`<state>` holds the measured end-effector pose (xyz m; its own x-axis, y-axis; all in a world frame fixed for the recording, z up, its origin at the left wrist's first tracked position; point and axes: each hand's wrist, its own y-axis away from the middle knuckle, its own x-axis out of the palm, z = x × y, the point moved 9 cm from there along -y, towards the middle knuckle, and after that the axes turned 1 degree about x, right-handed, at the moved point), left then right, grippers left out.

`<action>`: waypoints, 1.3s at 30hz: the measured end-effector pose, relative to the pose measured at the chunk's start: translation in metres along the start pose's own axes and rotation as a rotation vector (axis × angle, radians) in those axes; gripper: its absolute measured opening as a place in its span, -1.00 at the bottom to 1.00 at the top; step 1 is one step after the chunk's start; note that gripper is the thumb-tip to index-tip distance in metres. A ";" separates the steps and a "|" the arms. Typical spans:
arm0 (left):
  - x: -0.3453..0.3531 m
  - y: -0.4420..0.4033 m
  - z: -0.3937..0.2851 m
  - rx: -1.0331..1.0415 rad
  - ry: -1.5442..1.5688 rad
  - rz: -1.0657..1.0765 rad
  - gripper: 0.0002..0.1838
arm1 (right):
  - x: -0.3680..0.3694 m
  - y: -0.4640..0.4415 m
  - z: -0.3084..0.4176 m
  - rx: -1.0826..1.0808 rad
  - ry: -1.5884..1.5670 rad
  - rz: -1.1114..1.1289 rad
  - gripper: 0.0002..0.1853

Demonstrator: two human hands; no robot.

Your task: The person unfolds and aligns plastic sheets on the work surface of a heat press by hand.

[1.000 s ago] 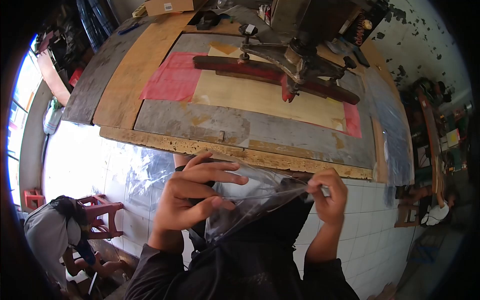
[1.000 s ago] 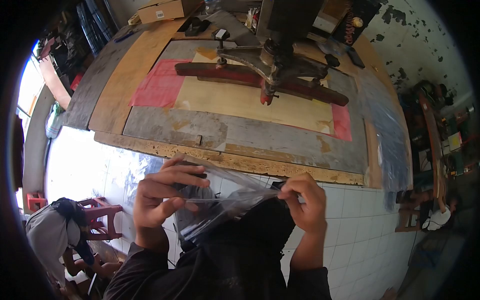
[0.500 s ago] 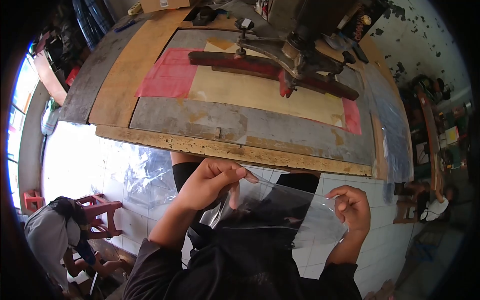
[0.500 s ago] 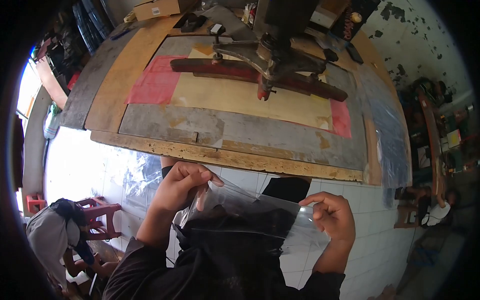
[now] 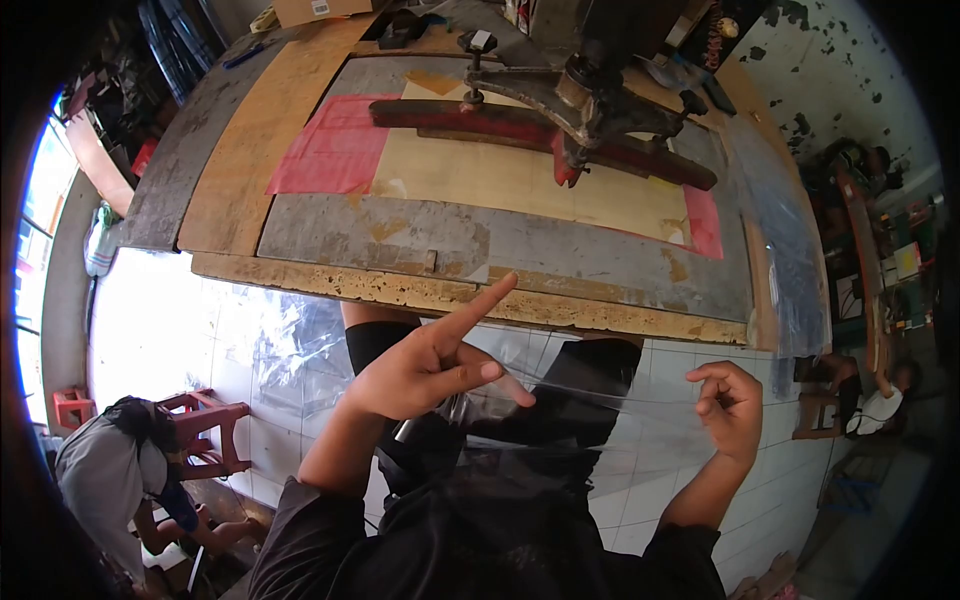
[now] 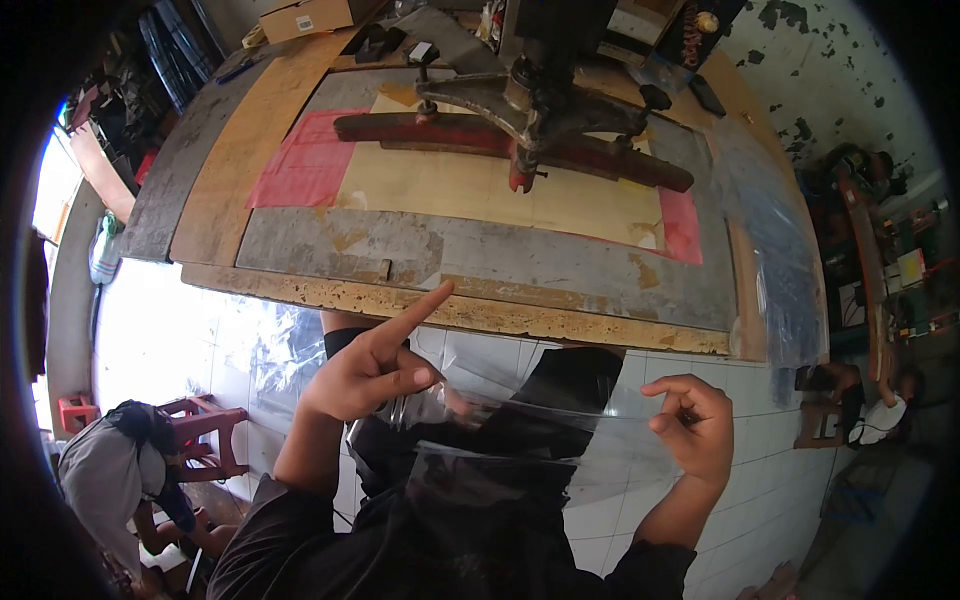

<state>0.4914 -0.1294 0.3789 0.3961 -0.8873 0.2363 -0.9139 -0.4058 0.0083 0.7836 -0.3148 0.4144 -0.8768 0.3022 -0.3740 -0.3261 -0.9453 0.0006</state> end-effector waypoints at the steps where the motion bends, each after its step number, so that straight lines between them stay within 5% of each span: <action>1: -0.001 0.000 0.005 0.000 0.056 -0.001 -0.29 | -0.002 0.001 0.002 -0.042 -0.002 -0.016 -0.43; 4: 0.005 -0.001 0.008 0.082 0.004 0.155 -0.50 | -0.003 0.002 0.003 -0.010 0.049 -0.029 -0.41; 7: 0.004 -0.001 0.009 -0.012 -0.056 0.074 -0.60 | 0.000 0.001 -0.002 0.058 0.316 0.002 -0.41; 11: 0.001 0.005 -0.001 0.084 -0.199 0.041 -0.58 | 0.002 0.007 -0.016 0.134 0.514 0.129 -0.44; 17: -0.004 0.014 -0.012 0.203 -0.152 0.070 -0.53 | -0.034 0.022 -0.046 0.274 0.316 0.057 -0.57; 23: 0.010 0.006 -0.017 0.208 -0.050 0.110 -0.49 | -0.048 0.031 -0.021 0.303 0.707 -0.207 -0.58; 25: 0.014 0.006 -0.012 0.061 0.194 0.126 -0.47 | -0.036 0.035 0.026 -0.120 1.074 -0.378 -0.55; 29: 0.021 -0.005 -0.021 0.108 0.171 0.126 -0.37 | -0.044 0.060 0.056 -0.200 1.015 -0.515 -0.50; 32: 0.023 -0.010 -0.023 0.042 0.163 0.114 -0.30 | -0.044 0.072 0.070 -0.317 0.785 -0.422 -0.27; 39: 0.057 -0.026 -0.013 0.037 0.457 0.118 -0.12 | 0.110 0.053 0.060 -0.611 0.665 -0.098 0.09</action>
<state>0.5367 -0.1668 0.4053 0.2026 -0.7436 0.6373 -0.9433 -0.3229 -0.0769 0.6487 -0.3246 0.4285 -0.4079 0.4310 -0.8049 0.0224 -0.8766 -0.4807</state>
